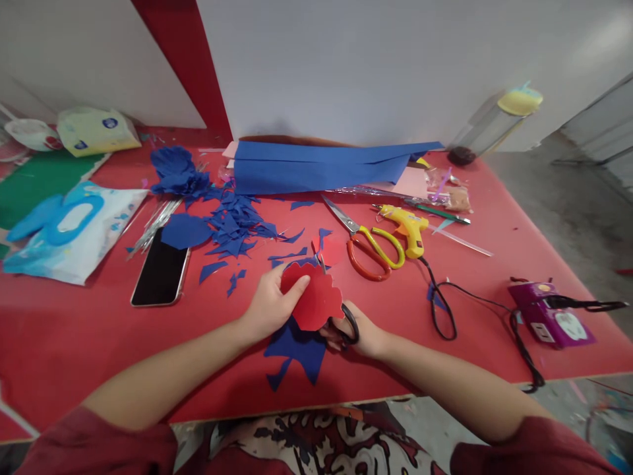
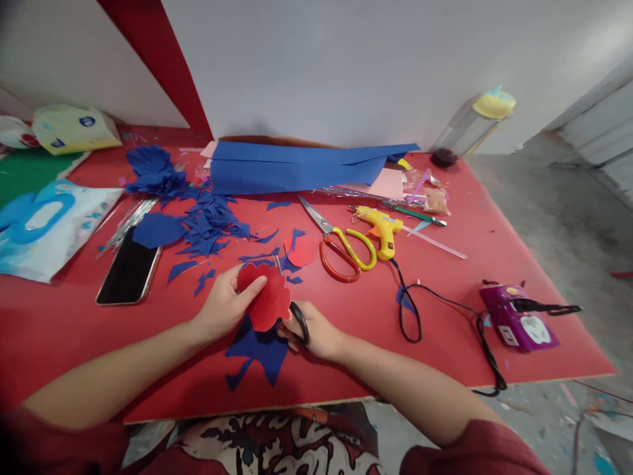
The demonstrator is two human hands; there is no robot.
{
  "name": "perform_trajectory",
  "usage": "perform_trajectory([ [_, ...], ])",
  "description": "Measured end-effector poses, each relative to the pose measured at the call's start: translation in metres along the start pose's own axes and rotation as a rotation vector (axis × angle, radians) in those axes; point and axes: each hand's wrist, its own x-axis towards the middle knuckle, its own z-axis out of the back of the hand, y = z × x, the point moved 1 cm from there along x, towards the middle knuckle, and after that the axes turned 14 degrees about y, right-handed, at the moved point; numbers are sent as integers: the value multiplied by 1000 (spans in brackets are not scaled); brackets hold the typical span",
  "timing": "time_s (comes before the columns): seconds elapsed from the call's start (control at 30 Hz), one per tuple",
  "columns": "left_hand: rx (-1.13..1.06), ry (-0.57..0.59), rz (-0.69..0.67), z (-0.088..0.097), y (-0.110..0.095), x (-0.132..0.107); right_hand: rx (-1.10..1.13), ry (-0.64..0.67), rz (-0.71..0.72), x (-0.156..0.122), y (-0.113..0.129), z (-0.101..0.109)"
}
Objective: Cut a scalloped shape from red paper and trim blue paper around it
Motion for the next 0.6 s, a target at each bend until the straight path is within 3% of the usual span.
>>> perform_trajectory([
  [0.23,53,36,26,10,-5,4,43,-10,-34,2,4,-3],
  [0.6,86,79,22,17,-10,4,-113,-88,-19,3,13,-5],
])
